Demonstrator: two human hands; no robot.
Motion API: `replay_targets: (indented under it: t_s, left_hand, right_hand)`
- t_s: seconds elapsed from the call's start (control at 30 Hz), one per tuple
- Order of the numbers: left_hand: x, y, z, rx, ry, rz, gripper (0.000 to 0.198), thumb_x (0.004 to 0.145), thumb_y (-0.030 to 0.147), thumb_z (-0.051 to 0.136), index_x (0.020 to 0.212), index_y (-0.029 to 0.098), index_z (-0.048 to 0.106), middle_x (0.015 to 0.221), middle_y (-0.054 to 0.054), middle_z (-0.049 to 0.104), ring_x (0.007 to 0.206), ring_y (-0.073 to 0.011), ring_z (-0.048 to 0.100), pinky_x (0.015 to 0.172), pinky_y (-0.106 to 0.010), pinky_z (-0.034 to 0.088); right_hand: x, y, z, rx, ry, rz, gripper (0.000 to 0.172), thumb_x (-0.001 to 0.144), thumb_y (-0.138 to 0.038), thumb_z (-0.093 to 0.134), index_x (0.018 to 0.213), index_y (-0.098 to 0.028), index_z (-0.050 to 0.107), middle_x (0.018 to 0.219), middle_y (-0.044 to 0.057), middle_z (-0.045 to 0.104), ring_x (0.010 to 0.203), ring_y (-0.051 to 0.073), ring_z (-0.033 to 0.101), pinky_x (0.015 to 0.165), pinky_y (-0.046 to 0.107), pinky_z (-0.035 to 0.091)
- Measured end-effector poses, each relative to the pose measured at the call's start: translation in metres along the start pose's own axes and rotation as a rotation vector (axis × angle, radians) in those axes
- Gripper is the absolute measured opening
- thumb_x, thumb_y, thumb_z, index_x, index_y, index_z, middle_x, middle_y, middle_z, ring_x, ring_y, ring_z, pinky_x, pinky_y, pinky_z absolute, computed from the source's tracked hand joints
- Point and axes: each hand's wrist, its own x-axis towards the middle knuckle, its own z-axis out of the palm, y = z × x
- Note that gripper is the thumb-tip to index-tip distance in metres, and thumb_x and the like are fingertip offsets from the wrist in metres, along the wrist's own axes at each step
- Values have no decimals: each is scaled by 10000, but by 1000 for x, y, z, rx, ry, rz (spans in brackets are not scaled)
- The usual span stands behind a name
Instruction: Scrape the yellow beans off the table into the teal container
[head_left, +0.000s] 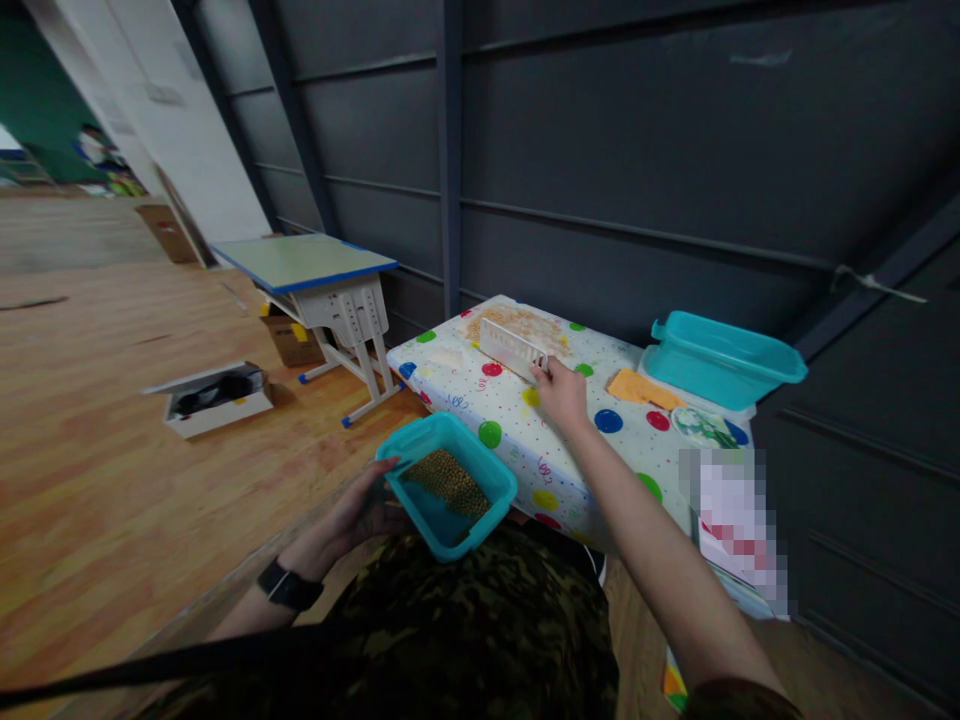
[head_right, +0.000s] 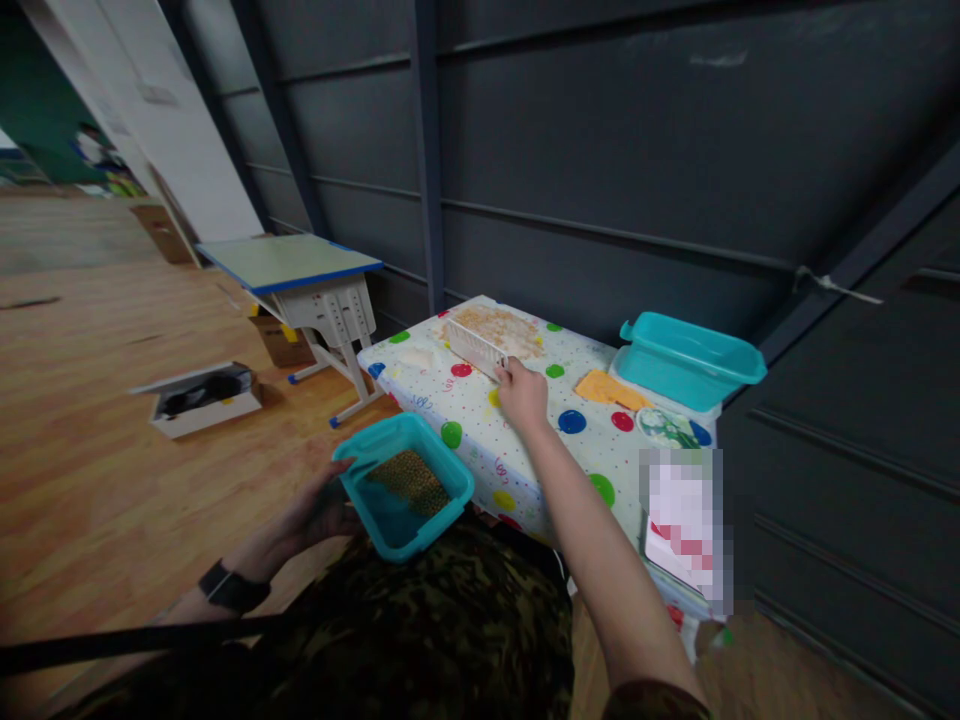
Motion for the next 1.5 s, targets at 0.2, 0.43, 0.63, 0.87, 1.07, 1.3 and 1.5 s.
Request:
replay_targets:
  t_s: [0.2, 0.43, 0.63, 0.87, 1.07, 1.3, 1.5]
  left_hand:
    - [-1, -1, 0, -12, -19, -8, 641, 870, 649, 909, 1265, 173, 741, 1067, -177, 894, 863, -384, 880, 802, -480, 695]
    - [-2, 0, 1, -17, -20, -32, 577, 892, 653, 886, 1196, 180, 758, 1078, -183, 895, 889, -380, 878, 845, -493, 705]
    - [-3, -2, 2, -21, -21, -4, 694, 907, 659, 900, 1404, 215, 704, 1078, -148, 896, 846, -360, 876, 800, -478, 700]
    - [-3, -3, 0, -33, -38, -15, 651, 900, 652, 915, 1330, 203, 723, 962, -116, 889, 815, -364, 879, 784, -474, 710]
    - [-7, 0, 1, -37, -51, -22, 657, 857, 661, 963, 1263, 198, 734, 1000, -132, 903, 856, -365, 892, 796, -458, 709]
    - [-4, -1, -1, -29, -41, -27, 719, 773, 716, 1008, 1201, 211, 729, 1016, -140, 910, 848, -364, 890, 791, -460, 708]
    - [-5, 1, 1, -51, -34, -30, 870, 656, 728, 1088, 1245, 204, 722, 944, -93, 894, 808, -349, 884, 763, -450, 708]
  right_hand:
    - [9, 8, -5, 89, 64, 37, 208, 1071, -312, 621, 909, -259, 740, 793, 66, 763, 788, 289, 677, 747, 331, 412]
    - [8, 10, -5, 86, 6, 17, 162, 1038, -255, 656, 909, -250, 753, 810, 64, 771, 792, 280, 692, 778, 327, 431]
    - [11, 10, 2, 94, 30, -20, 215, 1052, -285, 621, 898, -261, 770, 780, 64, 769, 793, 292, 694, 762, 330, 445]
    - [13, 12, 8, 65, 25, -27, 224, 1064, -291, 623, 919, -256, 789, 810, 70, 793, 792, 287, 700, 758, 331, 433]
    - [13, 10, 7, 31, -17, -33, 224, 1083, -282, 632, 980, -241, 827, 872, 87, 830, 840, 294, 741, 776, 329, 425]
    - [15, 4, 8, 1, -40, -73, 239, 1096, -226, 634, 1070, -249, 871, 958, 89, 876, 897, 297, 768, 777, 323, 437]
    - [16, 1, 8, -30, -62, -57, 249, 1122, -242, 626, 1067, -234, 869, 1010, 117, 892, 939, 307, 778, 778, 328, 422]
